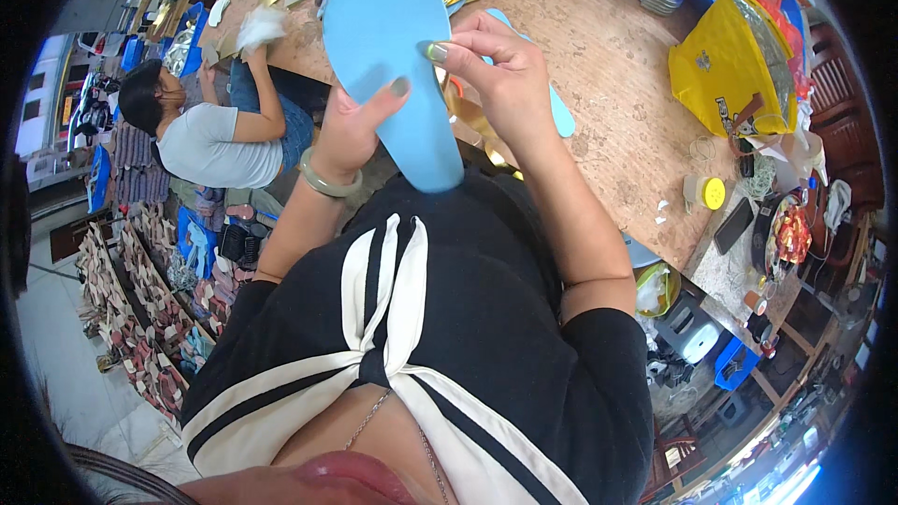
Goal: The person applies gold trim tape along the edges of shoe insoles by hand and cuts the excess tape with scissors.
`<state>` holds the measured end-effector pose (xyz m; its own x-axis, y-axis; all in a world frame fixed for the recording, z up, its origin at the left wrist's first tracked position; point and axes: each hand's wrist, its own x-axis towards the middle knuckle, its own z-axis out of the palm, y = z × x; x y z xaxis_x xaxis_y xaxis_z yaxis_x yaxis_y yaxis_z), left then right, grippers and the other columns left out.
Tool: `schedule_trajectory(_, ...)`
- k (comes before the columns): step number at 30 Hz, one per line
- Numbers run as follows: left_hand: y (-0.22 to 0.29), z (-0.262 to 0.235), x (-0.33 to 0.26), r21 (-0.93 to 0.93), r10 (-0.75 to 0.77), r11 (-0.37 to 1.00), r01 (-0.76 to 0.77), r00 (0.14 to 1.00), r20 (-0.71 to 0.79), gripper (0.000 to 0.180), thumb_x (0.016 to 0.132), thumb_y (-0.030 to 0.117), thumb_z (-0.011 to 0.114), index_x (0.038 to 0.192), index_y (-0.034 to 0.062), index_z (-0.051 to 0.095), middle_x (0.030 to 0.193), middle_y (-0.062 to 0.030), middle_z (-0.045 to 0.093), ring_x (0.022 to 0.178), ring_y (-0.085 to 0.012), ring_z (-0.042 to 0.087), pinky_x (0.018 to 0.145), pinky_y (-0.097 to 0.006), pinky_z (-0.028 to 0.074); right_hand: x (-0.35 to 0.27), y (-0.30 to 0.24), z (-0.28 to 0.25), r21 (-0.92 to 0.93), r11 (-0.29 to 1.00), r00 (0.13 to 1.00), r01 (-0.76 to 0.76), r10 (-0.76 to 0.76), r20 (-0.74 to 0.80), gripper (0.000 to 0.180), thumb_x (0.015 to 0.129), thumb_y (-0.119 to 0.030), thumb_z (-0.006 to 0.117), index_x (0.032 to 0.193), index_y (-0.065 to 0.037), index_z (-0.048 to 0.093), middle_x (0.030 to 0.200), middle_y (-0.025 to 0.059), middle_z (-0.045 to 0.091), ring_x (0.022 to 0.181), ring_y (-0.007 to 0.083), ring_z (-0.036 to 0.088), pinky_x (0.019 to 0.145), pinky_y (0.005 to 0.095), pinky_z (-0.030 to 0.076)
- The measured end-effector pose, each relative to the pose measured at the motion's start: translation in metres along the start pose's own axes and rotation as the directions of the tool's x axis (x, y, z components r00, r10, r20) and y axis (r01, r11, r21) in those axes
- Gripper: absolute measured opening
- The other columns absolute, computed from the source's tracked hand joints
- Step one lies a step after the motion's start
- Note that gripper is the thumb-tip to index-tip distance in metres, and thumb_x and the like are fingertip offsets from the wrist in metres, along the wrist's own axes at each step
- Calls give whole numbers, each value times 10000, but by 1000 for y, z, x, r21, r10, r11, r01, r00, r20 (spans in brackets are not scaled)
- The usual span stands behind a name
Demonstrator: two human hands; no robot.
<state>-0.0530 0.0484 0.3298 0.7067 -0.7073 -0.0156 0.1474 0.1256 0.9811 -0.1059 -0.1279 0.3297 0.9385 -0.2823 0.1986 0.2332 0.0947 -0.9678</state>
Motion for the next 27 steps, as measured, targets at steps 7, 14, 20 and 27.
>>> schedule_trajectory(7, -13, 15, 22, -462, 79, 881, -100, 995, -66, 507, 935, 213, 439, 1362, -6, 274, 1384, -169, 358, 1268, -266, 372, 1045, -408, 314, 4, 20, 20, 291, 916, 956, -277, 293, -11, 219, 878, -169, 599, 1028, -23, 662, 859, -12, 639, 720, 40, 533, 637, 174, 425)
schedule_trajectory(14, -8, 3, 27, -536, 139, 836, -120, 990, -5, 538, 925, 283, 388, 1331, -58, 297, 1348, -219, 383, 1235, -303, 407, 1005, -413, 364, -5, 29, 15, 75, 987, 983, -140, 148, -112, 179, 850, -134, 632, 951, 5, 681, 805, -1, 638, 704, 54, 539, 638, 194, 439)
schedule_trajectory(20, 6, 4, 22, -469, 187, 859, -205, 979, -87, 439, 930, 265, 402, 1226, -59, 423, 1156, -178, 527, 1051, -231, 526, 921, -359, 418, -9, 23, 19, 189, 916, 933, -353, 359, 3, 177, 844, -138, 640, 916, 18, 683, 773, 1, 635, 696, 46, 521, 620, 203, 432)
schedule_trajectory(27, 4, 8, 21, -407, 162, 887, -217, 973, -165, 403, 946, 242, 425, 1229, -46, 429, 1111, -178, 566, 991, -235, 569, 872, -355, 461, -10, 23, 25, -389, 909, 988, 148, -123, 90, 122, 844, -110, 604, 870, 6, 634, 703, 68, 579, 606, 179, 526, 580, 283, 429)
